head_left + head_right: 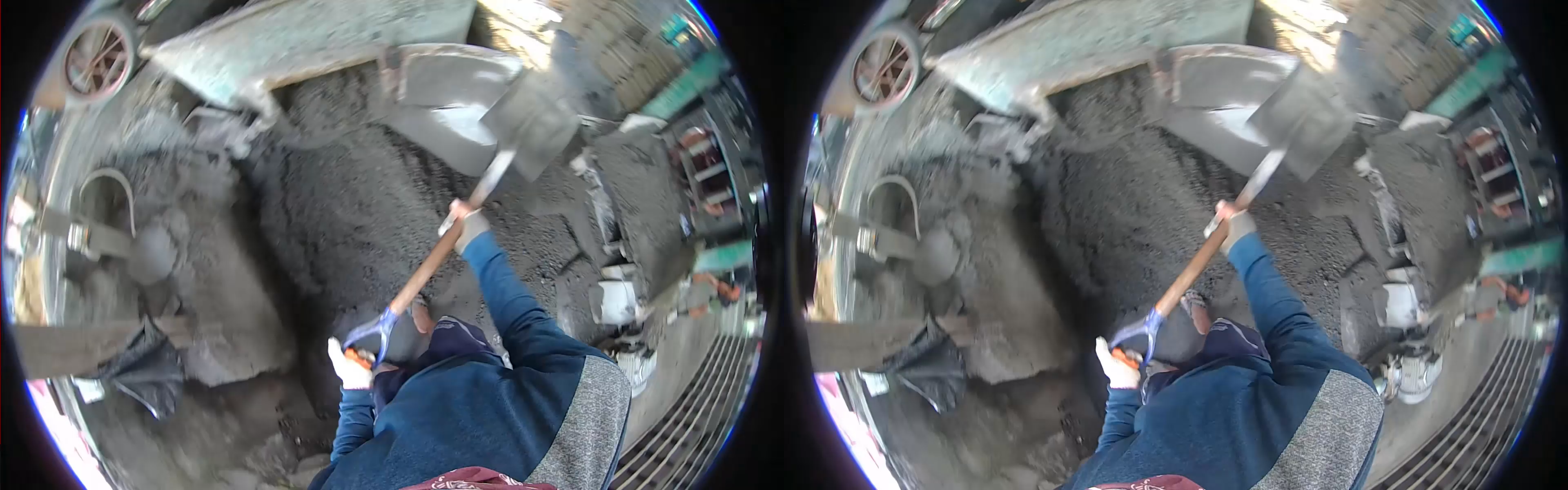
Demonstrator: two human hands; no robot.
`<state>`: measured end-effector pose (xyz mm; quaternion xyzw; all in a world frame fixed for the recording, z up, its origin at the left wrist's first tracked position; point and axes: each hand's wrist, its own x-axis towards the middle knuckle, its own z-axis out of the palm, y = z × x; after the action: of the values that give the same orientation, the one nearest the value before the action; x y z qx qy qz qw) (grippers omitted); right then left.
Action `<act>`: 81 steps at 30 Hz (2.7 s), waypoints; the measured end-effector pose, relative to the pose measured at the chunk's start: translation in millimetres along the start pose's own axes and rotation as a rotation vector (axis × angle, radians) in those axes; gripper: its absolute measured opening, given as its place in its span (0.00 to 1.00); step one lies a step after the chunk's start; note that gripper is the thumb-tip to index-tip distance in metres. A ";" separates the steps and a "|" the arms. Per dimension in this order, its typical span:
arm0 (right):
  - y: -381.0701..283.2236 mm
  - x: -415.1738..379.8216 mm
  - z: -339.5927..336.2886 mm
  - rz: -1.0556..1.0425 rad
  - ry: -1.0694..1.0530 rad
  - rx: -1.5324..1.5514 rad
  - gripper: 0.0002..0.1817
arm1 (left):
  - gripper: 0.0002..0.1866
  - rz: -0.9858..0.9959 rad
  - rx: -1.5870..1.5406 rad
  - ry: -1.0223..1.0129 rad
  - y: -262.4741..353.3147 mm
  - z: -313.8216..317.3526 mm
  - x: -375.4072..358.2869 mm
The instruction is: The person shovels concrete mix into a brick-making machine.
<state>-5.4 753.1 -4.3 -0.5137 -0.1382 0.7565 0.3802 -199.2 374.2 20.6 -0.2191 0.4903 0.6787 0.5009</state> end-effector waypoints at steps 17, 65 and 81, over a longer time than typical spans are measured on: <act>502.2 -8.8 37.5 0.885 -0.133 -0.404 0.10 | 0.24 0.418 0.196 0.740 -3.2 -161.8 -32.9; -212.3 -193.2 -183.8 -0.596 -0.280 0.421 0.08 | 0.18 1.481 0.827 -1.513 -72.1 209.6 -131.9; 456.1 -143.3 -260.2 0.796 -0.229 -0.343 0.08 | 0.21 0.534 0.930 1.019 -296.0 -279.7 -239.2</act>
<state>52.8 296.4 -294.5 -0.4955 -0.0944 0.8621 -0.0488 107.7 20.5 -41.2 -0.1453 0.9358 0.3136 0.0698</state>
